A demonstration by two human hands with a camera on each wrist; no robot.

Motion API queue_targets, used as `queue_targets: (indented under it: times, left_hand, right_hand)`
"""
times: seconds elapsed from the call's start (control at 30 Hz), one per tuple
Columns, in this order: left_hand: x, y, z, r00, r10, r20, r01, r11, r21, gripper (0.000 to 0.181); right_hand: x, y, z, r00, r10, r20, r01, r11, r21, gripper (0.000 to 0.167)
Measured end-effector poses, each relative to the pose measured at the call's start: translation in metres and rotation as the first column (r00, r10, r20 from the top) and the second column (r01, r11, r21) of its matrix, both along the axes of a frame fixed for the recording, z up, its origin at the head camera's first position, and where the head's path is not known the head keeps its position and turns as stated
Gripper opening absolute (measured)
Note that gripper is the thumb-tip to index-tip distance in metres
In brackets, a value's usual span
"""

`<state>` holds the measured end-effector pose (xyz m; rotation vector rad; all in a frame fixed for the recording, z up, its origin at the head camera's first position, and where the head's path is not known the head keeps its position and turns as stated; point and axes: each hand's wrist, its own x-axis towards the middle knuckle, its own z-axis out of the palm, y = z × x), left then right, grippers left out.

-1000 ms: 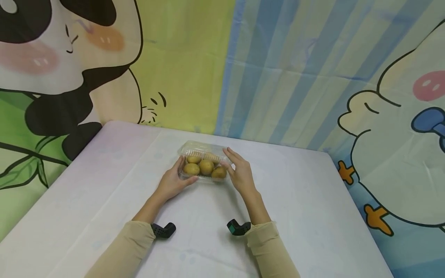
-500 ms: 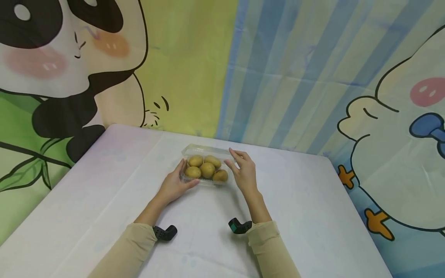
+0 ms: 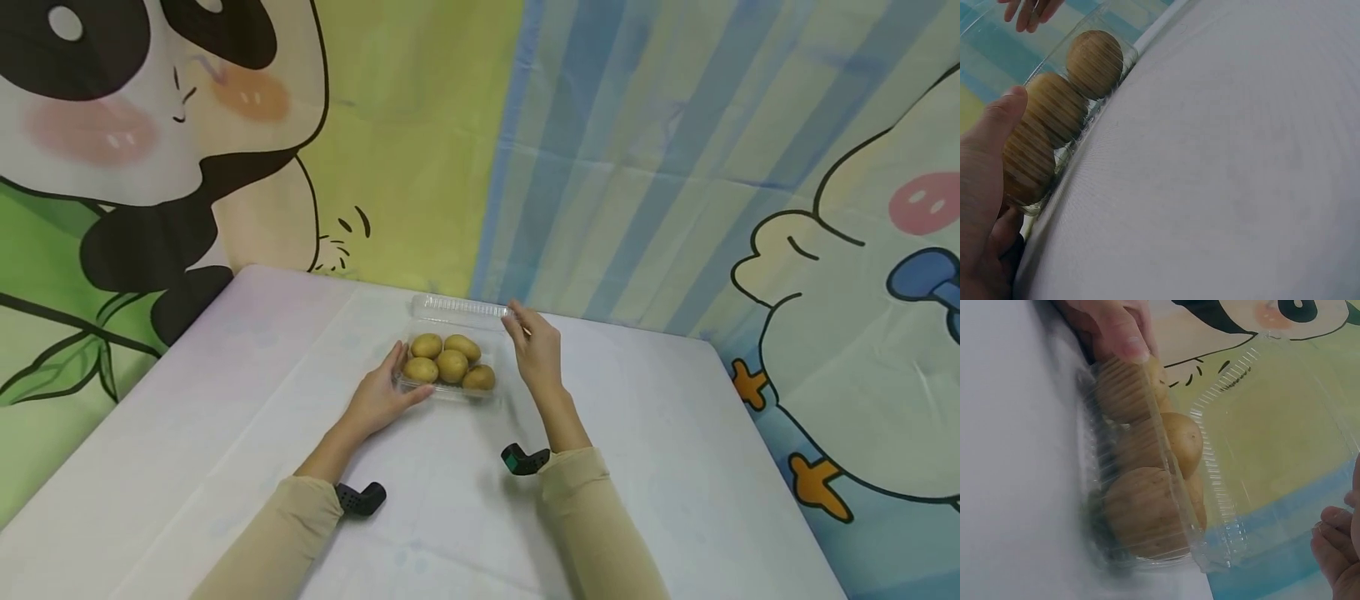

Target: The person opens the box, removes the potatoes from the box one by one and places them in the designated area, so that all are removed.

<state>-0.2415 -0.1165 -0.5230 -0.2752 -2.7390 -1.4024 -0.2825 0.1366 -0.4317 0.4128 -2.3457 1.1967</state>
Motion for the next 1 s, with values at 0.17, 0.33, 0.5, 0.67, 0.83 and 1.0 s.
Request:
queue_targets:
  times: [0.17,0.33,0.5,0.67,0.83,1.0]
  left_hand:
    - [0.0,-0.001,0.001,1.0,-0.002,0.018,0.002,1.0,0.007,0.115]
    - [0.0,0.0,0.002,1.0,0.002,0.014,-0.003,1.0,0.016,0.112]
    - [0.0,0.0,0.002,1.0,0.004,0.017,-0.004,1.0,0.016,0.113]
    - [0.0,0.0,0.003,1.0,-0.002,0.017,0.002,1.0,0.025,0.113]
    - [0.002,0.001,0.004,1.0,0.001,0.024,-0.002,1.0,0.019,0.114]
    - [0.002,0.001,0.004,1.0,0.006,0.028,-0.006,1.0,0.004,0.114]
  right_hand:
    - [-0.012,0.001,0.009,0.999,-0.028,0.043,0.026,0.999,0.034,0.042]
    - [-0.027,0.003,0.014,0.995,-0.043,0.095,0.04,0.999,0.031,0.045]
    - [-0.039,0.007,0.012,0.986,-0.043,0.158,0.045,0.999,-0.011,0.046]
    - [-0.049,0.009,0.002,0.982,0.003,0.191,0.009,0.998,-0.06,0.046]
    - [-0.054,0.008,-0.017,0.964,0.03,0.264,-0.01,0.997,-0.078,0.051]
    - [-0.056,0.007,-0.035,0.947,0.012,0.32,0.01,0.998,-0.066,0.05]
